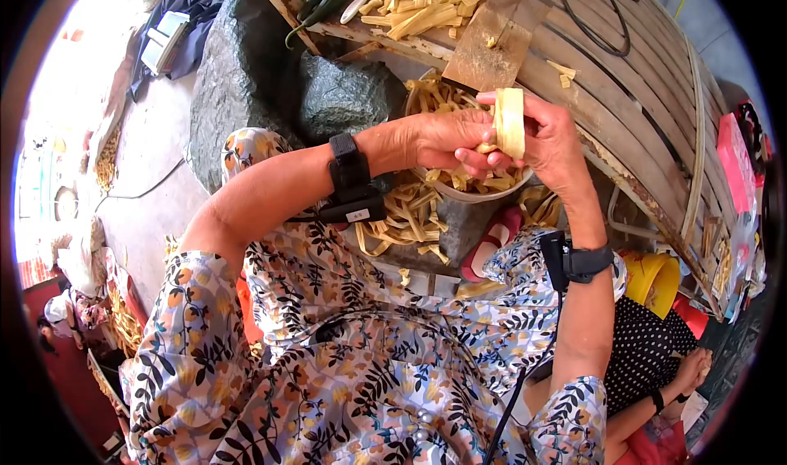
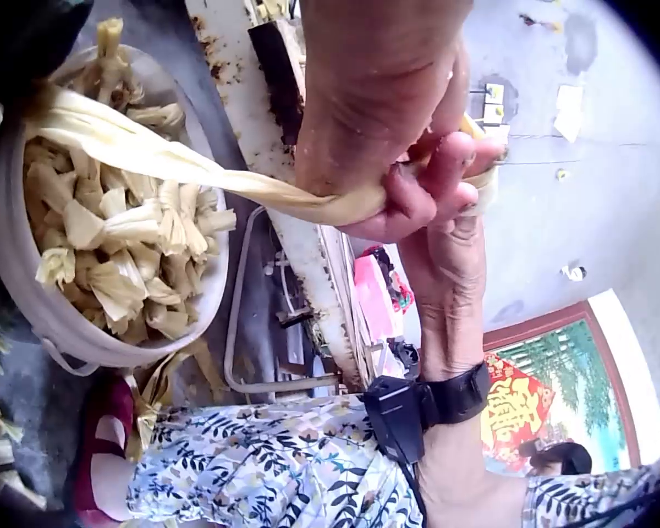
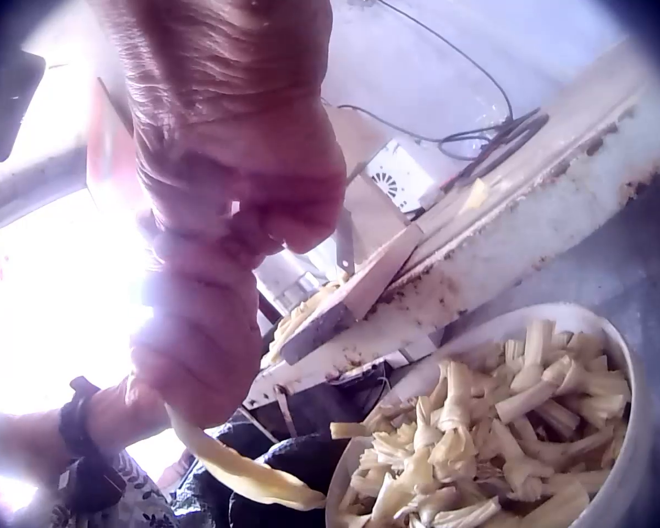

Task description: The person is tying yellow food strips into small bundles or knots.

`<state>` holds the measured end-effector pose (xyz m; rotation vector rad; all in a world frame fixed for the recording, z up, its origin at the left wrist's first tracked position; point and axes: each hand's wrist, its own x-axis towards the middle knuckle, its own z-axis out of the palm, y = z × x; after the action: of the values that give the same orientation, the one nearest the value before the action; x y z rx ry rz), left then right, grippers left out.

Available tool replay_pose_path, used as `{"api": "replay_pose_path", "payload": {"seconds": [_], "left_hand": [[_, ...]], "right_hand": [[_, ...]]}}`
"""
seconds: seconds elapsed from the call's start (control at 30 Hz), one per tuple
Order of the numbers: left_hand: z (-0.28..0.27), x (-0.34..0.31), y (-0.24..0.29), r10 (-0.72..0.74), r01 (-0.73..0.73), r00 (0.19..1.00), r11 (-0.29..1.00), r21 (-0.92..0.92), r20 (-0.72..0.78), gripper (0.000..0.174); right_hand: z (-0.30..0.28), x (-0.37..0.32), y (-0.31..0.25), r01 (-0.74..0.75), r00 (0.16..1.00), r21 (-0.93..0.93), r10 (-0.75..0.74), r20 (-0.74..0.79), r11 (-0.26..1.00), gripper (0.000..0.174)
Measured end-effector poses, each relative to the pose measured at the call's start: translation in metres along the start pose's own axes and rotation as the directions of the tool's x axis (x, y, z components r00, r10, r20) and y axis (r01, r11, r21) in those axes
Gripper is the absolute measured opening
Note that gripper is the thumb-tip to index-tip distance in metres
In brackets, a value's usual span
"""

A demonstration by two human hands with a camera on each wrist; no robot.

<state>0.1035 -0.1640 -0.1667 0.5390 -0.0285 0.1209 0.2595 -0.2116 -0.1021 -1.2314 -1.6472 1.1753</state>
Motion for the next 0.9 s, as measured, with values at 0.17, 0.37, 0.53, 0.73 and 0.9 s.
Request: {"api": "replay_pose_path", "payload": {"seconds": [0.17,0.37,0.53,0.73,0.9], "left_hand": [[0.012,0.010,0.013,0.448,-0.120,0.688,0.846,0.519,-0.571,0.021],[0.027,0.004,0.029,0.671,0.027,0.644,0.460,0.887,-0.368,0.028],[0.031,0.003,0.025,0.642,0.306,0.706,0.105,0.946,-0.299,0.030],[0.007,0.005,0.022,0.674,0.136,0.656,0.337,0.932,-0.339,0.025],[0.025,-0.001,0.026,0.223,-0.032,0.819,0.937,0.347,-0.529,0.027]], "right_hand": [[-0.002,0.013,0.026,0.283,0.759,-0.668,-0.587,-0.283,0.688,0.021],[0.003,0.014,0.030,-0.026,0.942,-0.050,0.008,-0.336,0.998,0.018],[0.010,0.011,0.036,-0.136,0.935,-0.273,0.032,-0.352,0.952,0.013],[0.013,0.011,0.033,0.247,0.816,-0.359,-0.393,-0.424,0.900,0.011],[-0.018,0.007,0.026,0.181,0.819,0.279,0.012,-0.573,0.943,0.012]]}}
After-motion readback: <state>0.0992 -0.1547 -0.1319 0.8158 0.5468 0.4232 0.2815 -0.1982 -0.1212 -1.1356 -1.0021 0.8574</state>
